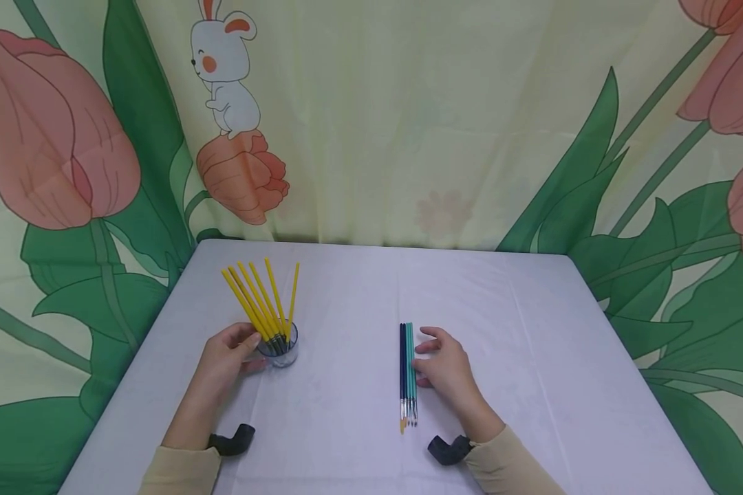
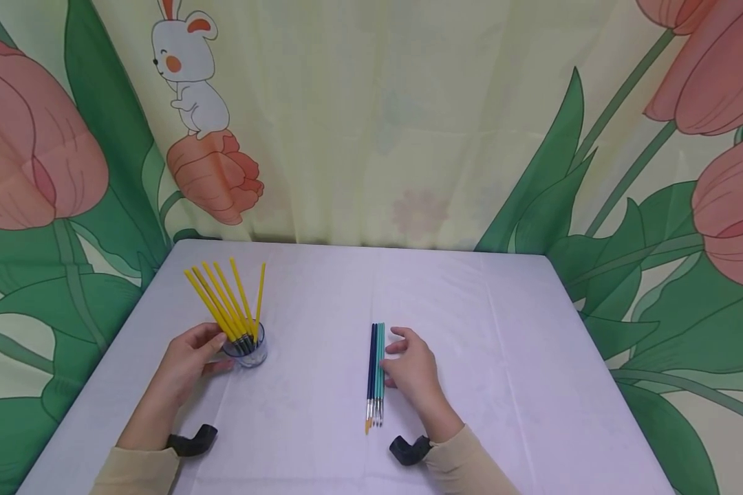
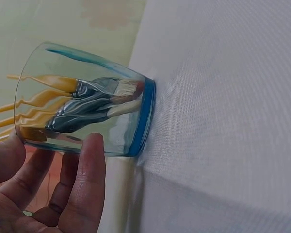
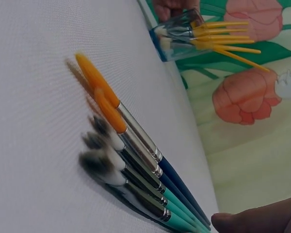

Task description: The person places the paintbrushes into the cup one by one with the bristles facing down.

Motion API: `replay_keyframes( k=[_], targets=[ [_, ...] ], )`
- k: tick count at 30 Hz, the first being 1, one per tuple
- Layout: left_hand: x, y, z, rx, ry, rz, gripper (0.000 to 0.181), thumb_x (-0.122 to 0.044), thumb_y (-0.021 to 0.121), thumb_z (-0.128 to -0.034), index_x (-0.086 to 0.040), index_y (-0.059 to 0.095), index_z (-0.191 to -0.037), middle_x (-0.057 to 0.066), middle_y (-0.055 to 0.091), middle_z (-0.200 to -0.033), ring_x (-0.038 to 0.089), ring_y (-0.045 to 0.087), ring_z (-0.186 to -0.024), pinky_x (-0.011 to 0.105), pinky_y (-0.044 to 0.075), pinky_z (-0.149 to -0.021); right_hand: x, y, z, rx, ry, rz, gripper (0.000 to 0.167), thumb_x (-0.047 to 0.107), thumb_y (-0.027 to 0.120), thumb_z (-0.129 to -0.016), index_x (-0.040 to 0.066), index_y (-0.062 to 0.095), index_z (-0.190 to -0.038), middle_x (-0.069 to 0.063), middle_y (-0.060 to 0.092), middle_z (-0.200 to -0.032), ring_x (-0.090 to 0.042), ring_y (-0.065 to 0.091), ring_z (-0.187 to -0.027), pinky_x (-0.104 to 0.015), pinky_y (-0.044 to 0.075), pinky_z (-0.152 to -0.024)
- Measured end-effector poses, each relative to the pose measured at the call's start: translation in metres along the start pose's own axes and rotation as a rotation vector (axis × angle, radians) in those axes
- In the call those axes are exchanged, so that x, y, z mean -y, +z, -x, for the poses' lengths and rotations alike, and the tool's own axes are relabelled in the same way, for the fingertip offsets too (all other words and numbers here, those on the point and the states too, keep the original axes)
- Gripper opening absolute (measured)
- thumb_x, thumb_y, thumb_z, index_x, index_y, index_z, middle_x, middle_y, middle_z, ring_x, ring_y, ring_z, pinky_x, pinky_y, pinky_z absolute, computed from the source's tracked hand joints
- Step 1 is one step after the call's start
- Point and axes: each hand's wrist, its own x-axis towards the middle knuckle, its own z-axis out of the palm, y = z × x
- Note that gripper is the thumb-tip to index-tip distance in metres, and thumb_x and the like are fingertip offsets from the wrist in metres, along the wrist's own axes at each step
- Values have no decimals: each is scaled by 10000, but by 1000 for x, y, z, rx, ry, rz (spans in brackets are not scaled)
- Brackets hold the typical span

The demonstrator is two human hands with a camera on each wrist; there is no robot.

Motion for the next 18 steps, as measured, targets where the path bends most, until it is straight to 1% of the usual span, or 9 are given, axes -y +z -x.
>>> replay_keyframes(
  k=[3,10,13,18],
  targets=[
    [-1,0,1,-3,0,-4,403,-235,617,-1111,-49,603,-1469,199,580,-1471,320,623,-1296,313,686,-889,0,1,0,-12,-14,38,749,-84,816,-830,152,583,-1502,-120,710,-1168,-178,712,-726,-296,662,-584],
    [-2,0,0,-5,21,-9,376,-211,619,-1109,-43,621,-1446,200,593,-1427,308,637,-1261,317,689,-877,3,5,1,-45,-47,131,739,-114,796,-798,110,607,-1475,-107,700,-1133,-151,657,-633,-250,627,-540],
    [-2,0,0,-5,20,-11,377,-214,615,-1111,-43,619,-1448,200,591,-1426,309,635,-1264,318,688,-880,4,6,1,-48,-53,149,705,-121,778,-796,96,625,-1448,-95,688,-1103,-143,635,-600,-241,609,-526],
    [-2,0,1,-5,6,-17,388,-220,611,-1113,-48,611,-1461,201,588,-1438,323,628,-1288,309,686,-880,6,4,2,-41,-52,163,669,-124,767,-780,65,646,-1410,-84,662,-1019,-143,628,-598,-232,596,-518]
  ],
)
